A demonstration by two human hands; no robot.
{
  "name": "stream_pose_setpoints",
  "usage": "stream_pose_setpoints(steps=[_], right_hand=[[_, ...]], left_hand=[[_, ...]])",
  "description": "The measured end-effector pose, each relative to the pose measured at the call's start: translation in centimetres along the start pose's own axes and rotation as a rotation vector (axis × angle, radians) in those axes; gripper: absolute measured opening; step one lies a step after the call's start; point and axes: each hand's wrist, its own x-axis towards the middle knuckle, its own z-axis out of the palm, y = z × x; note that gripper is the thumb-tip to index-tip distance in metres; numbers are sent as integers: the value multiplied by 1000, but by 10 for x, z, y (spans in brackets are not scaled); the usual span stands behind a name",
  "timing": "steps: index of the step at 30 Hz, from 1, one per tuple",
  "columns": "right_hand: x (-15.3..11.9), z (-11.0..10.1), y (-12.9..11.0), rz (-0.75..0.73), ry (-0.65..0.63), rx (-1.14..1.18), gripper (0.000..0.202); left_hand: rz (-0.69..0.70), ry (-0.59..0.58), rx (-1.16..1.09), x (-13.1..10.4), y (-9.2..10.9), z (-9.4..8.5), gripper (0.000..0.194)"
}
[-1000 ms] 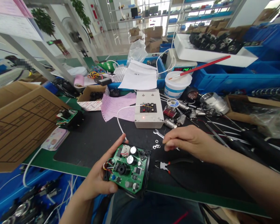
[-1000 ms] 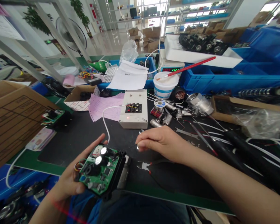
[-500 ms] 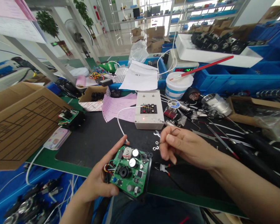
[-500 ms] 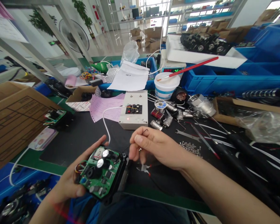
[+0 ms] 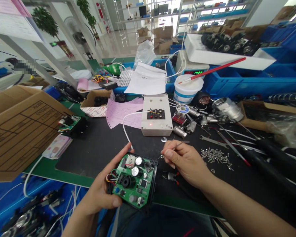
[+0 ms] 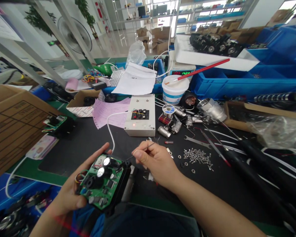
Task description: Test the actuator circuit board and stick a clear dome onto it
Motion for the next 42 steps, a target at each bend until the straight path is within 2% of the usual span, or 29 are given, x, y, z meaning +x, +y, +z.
stream_pose_setpoints(steps=[5, 15, 22, 26, 34, 42], right_hand=[[2, 6, 8, -67, 17, 53, 41], [6, 2, 0, -266, -178, -98, 24], [7, 5, 7, -275, -180, -48, 28], [8, 5, 10, -307, -197, -50, 29], [11, 3, 6, -321, -257, -121, 30], [12, 6, 11, -271, -274, -150, 53]], left_hand=[[18, -7, 6, 0, -1, -1, 112], [16, -9, -23, 0, 3, 3, 112], [-14, 16, -59, 0, 4, 8, 112], [16, 4, -58, 0, 2, 6, 113], [32, 17, -51, -1, 1, 6, 110], [15, 3, -55, -1, 1, 6, 111]])
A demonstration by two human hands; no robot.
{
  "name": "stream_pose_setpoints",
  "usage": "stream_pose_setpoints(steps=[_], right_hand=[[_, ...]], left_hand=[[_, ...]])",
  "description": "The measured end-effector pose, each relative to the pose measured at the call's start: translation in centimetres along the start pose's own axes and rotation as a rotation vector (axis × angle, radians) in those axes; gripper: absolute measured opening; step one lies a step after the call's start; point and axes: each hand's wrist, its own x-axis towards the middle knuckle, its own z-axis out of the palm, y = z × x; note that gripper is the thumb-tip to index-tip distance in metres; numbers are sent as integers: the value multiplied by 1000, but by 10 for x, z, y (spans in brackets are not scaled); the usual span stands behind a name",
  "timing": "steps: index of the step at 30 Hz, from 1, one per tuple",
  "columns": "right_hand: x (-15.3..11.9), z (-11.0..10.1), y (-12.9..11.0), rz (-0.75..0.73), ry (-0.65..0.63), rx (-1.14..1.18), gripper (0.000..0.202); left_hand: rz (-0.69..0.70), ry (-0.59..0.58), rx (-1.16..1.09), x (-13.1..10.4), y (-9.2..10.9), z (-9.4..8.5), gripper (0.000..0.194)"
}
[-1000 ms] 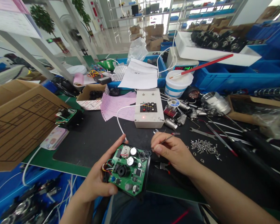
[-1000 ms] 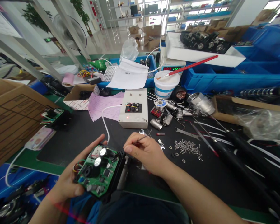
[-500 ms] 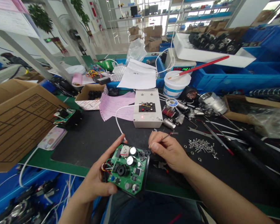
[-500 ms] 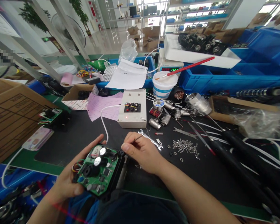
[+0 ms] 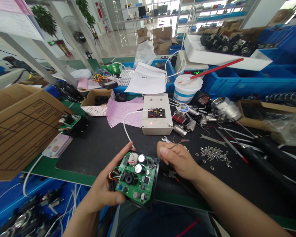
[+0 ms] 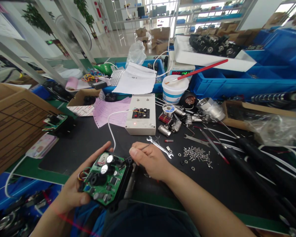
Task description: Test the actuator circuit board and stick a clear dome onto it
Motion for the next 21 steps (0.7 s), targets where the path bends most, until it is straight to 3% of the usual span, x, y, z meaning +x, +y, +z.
stream_pose_setpoints(steps=[11, 16, 21], right_hand=[[0, 3, 5, 7, -19, -1, 63], [-3, 1, 3, 49, 30, -49, 45], [-2, 1, 4, 120, 55, 117, 35]], left_hand=[[-21, 15, -3, 0, 1, 0, 115], [-32, 23, -4, -1, 1, 1, 115], [-35, 25, -9, 0, 2, 1, 114]])
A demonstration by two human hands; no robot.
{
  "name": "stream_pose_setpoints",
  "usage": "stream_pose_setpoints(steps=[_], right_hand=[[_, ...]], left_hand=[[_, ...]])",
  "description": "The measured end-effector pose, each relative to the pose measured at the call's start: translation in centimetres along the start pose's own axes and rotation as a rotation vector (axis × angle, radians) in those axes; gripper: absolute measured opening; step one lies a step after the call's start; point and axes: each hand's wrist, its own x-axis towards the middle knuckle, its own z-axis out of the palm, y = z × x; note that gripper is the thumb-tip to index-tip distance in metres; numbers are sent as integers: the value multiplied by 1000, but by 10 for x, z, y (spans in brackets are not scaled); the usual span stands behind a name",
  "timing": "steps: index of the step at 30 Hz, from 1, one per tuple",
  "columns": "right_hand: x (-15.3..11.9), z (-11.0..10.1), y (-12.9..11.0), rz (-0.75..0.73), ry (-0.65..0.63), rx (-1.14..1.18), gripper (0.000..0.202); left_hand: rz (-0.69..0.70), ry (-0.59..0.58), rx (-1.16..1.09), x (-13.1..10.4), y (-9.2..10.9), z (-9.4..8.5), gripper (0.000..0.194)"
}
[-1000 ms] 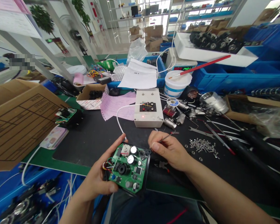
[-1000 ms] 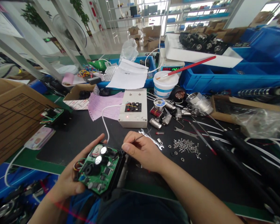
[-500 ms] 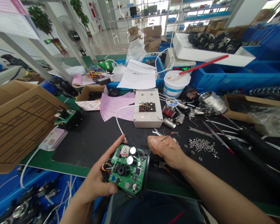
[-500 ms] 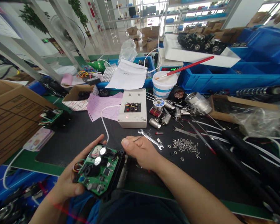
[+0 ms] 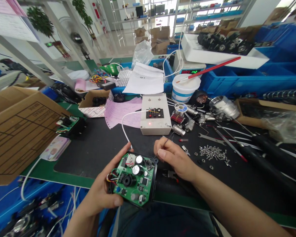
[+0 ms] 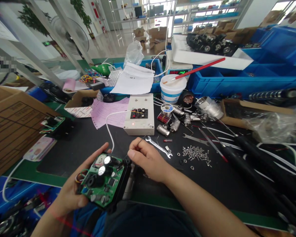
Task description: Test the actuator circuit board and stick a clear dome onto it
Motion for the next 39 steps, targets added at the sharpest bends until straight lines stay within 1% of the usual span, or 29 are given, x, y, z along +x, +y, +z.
stream_pose_setpoints(steps=[2, 4, 7, 15, 20, 22, 31, 33, 36, 37, 39], right_hand=[[1, 0, 0, 6, -3, 55, 30], [1, 0, 0, -24, -11, 89, 24], [0, -1, 0, -72, -18, 109, 22], [1, 0, -2, -176, -13, 46, 28], [1, 2, 0, -225, -46, -54, 46], [2, 2, 1, -243, -47, -69, 50], [3, 0, 5, -259, -91, -101, 52], [1, 1, 6, -220, -80, -71, 49], [-2, 3, 6, -117, -23, 2, 33], [-3, 4, 6, -105, -7, 22, 29], [-4, 5, 4, -139, 7, 38, 24]], left_hand=[[-5, 11, 2, 0, 0, 0, 115], [6, 13, 11, 0, -1, -1, 114], [24, 14, 23, 0, -1, -1, 113], [-5, 16, -2, -1, 0, 1, 115], [-4, 24, 21, -1, 1, 3, 112], [-6, 27, 15, -1, 2, 4, 111], [7, 34, 14, 0, 1, 3, 110], [8, 39, 18, 0, 1, 2, 111], [1, 46, 17, 0, 0, 2, 111], [0, 50, 17, 0, 0, 2, 111], [3, 59, 22, -1, 0, 2, 111]])
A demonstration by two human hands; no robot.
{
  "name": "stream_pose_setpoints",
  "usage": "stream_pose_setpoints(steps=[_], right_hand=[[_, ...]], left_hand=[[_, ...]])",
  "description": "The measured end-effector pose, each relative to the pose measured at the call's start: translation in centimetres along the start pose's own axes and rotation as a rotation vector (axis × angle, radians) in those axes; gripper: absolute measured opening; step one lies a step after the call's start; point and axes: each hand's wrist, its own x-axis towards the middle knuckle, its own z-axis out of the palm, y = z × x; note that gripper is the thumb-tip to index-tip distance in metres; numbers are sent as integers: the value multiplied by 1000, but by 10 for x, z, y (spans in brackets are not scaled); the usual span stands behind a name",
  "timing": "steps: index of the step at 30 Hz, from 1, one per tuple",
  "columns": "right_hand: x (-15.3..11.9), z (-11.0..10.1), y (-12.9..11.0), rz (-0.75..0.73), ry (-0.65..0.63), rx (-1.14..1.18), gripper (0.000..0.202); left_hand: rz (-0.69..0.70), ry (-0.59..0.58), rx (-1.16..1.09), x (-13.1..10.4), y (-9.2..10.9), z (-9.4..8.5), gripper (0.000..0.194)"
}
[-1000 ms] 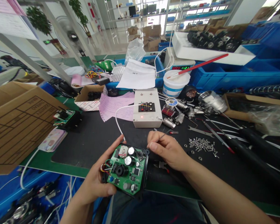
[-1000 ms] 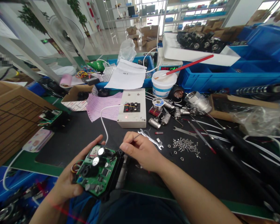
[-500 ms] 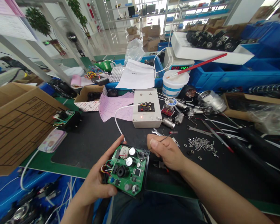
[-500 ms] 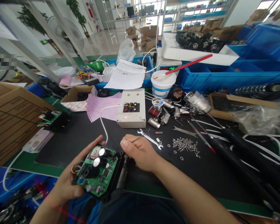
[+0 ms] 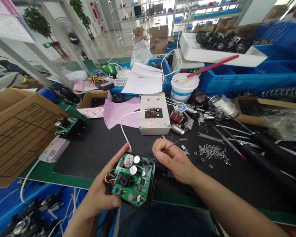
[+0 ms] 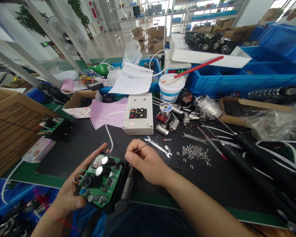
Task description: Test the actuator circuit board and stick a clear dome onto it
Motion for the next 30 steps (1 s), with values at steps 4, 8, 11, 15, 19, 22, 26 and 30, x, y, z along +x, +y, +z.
stream_pose_setpoints(steps=[4, 8, 11, 15, 19, 22, 26, 30], right_hand=[[1, 2, -2, -73, 2, -15, 21], [1, 4, 1, -9, 65, 54, 24], [-1, 6, 3, 0, 156, 158, 21], [-1, 10, 5, 14, 180, 236, 18], [-1, 13, 6, 23, 186, 247, 18], [1, 12, 5, 23, 185, 228, 20], [4, 7, 0, -2, 138, 143, 23], [7, -3, -7, -26, 37, 70, 18]], left_hand=[[6, 6, -14, 0, 0, 1, 109], [7, 3, -31, 0, 0, 2, 108], [19, 1, -32, 1, -1, 2, 107], [42, 25, 10, 1, -2, 2, 108], [51, 18, 30, 1, -3, -1, 108], [51, -36, 40, 1, -3, -3, 108], [36, -10, 1, 1, -3, -2, 109], [27, 5, 8, 0, -4, -1, 111]])
